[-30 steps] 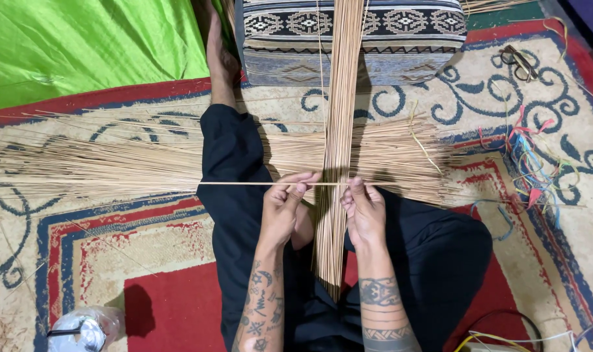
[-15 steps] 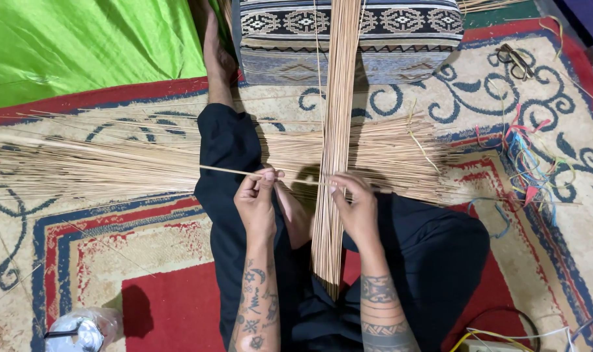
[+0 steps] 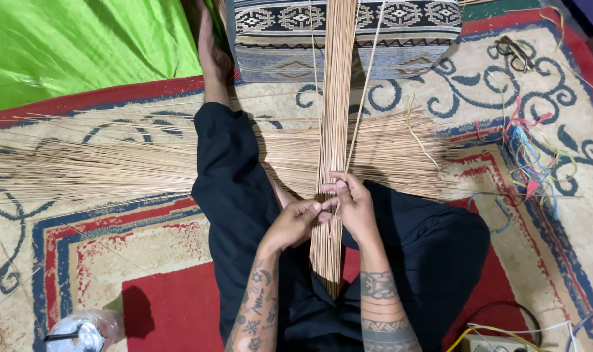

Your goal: The person weaves thin wooden sticks into a bundle or mat by hand.

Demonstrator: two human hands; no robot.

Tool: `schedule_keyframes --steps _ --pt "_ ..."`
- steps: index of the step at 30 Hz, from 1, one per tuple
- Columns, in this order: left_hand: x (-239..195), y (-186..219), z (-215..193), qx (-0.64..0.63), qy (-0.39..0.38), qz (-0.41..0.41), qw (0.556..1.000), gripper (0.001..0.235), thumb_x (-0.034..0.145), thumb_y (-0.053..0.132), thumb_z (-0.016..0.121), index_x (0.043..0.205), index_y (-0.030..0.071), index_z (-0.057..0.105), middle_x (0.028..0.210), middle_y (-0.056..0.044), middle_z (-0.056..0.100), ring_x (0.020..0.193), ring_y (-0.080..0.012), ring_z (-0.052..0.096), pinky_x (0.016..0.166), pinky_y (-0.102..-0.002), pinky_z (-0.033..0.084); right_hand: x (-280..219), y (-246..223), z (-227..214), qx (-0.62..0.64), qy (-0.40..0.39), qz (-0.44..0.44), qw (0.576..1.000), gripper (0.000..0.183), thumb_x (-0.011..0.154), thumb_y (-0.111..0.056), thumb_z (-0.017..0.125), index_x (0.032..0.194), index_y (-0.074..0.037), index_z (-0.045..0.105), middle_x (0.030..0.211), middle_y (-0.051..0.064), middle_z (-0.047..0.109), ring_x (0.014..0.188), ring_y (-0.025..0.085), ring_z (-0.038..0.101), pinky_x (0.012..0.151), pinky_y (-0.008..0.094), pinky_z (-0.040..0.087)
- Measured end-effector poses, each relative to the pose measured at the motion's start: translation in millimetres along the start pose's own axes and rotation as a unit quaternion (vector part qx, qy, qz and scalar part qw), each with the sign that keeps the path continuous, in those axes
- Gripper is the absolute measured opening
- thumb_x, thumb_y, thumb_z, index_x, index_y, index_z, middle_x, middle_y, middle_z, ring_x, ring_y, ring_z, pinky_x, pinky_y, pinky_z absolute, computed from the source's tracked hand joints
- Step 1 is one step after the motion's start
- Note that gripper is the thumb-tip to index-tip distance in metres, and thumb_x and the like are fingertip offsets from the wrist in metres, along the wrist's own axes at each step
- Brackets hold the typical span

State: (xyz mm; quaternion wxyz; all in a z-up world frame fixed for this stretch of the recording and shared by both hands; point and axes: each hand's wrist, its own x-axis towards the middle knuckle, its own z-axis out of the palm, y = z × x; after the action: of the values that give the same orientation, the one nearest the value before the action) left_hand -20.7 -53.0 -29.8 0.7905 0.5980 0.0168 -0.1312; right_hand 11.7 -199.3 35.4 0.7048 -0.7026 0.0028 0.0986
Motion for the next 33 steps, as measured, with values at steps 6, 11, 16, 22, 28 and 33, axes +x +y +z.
schedule_keyframes --steps 6,11,16,22,28,33 --pt "-9 -18 14 0.028 -0.003 0.025 0.999 0.024 0.091 0.004 0.075 0.115 0.003 0.076 0.089 -0.008 0.079 0.083 -0.0102 0.069 0.082 -0.027 0.057 9 20 -12 0.036 0.006 0.014 0.999 0.032 0.108 -0.009 0.040 0.133 -0.004 0.060 0.109 0.026 0.074 0.083 0.029 0.078 0.041 0.013 0.046" --pt "-11 -25 12 0.053 0.022 0.035 0.998 0.029 0.083 -0.001 0.080 0.112 0.004 0.076 0.086 -0.007 0.080 0.075 -0.0079 0.071 0.076 -0.023 0.057 12 31 -13 0.050 0.015 -0.002 0.999 0.030 0.103 -0.009 0.055 0.131 -0.003 0.065 0.110 0.024 0.073 0.082 0.025 0.078 0.042 0.013 0.049" --pt "-23 -18 7 0.085 -0.011 0.055 0.995 0.044 0.079 0.001 0.084 0.118 0.010 0.067 0.089 -0.001 0.079 0.078 -0.0034 0.065 0.081 -0.021 0.051 20 48 -21 -0.004 0.039 -0.028 0.999 0.024 0.089 -0.015 0.081 0.112 -0.008 0.080 0.096 0.013 0.078 0.076 0.013 0.069 0.045 0.016 0.051" --pt "-38 -1 4 0.176 -0.067 0.058 0.980 0.028 0.077 0.001 0.083 0.101 0.012 0.078 0.083 -0.002 0.079 0.077 -0.0086 0.059 0.078 -0.025 0.048 49 73 -31 -0.007 0.053 -0.029 0.998 0.030 0.085 -0.022 0.088 0.106 -0.002 0.079 0.087 0.011 0.077 0.075 0.009 0.064 0.059 0.021 0.054" --pt "-46 -33 7 0.435 -0.137 -0.139 0.879 0.014 0.073 0.021 0.079 0.086 0.021 0.076 0.079 -0.005 0.076 0.082 -0.0310 0.076 0.073 -0.039 0.058 105 108 -47 -0.101 0.062 -0.008 0.993 0.019 0.089 -0.016 0.081 0.105 -0.007 0.080 0.087 0.010 0.078 0.066 0.009 0.067 0.062 0.024 0.057" --pt "-38 -47 23 0.530 -0.116 -0.170 0.823 0.006 0.071 0.026 0.074 0.077 0.026 0.075 0.075 -0.004 0.075 0.083 -0.0323 0.076 0.074 -0.042 0.058 129 102 -46 -0.060 0.052 -0.036 0.996 0.024 0.091 -0.008 0.079 0.112 0.003 0.073 0.089 0.018 0.075 0.070 0.014 0.069 0.062 0.022 0.059"
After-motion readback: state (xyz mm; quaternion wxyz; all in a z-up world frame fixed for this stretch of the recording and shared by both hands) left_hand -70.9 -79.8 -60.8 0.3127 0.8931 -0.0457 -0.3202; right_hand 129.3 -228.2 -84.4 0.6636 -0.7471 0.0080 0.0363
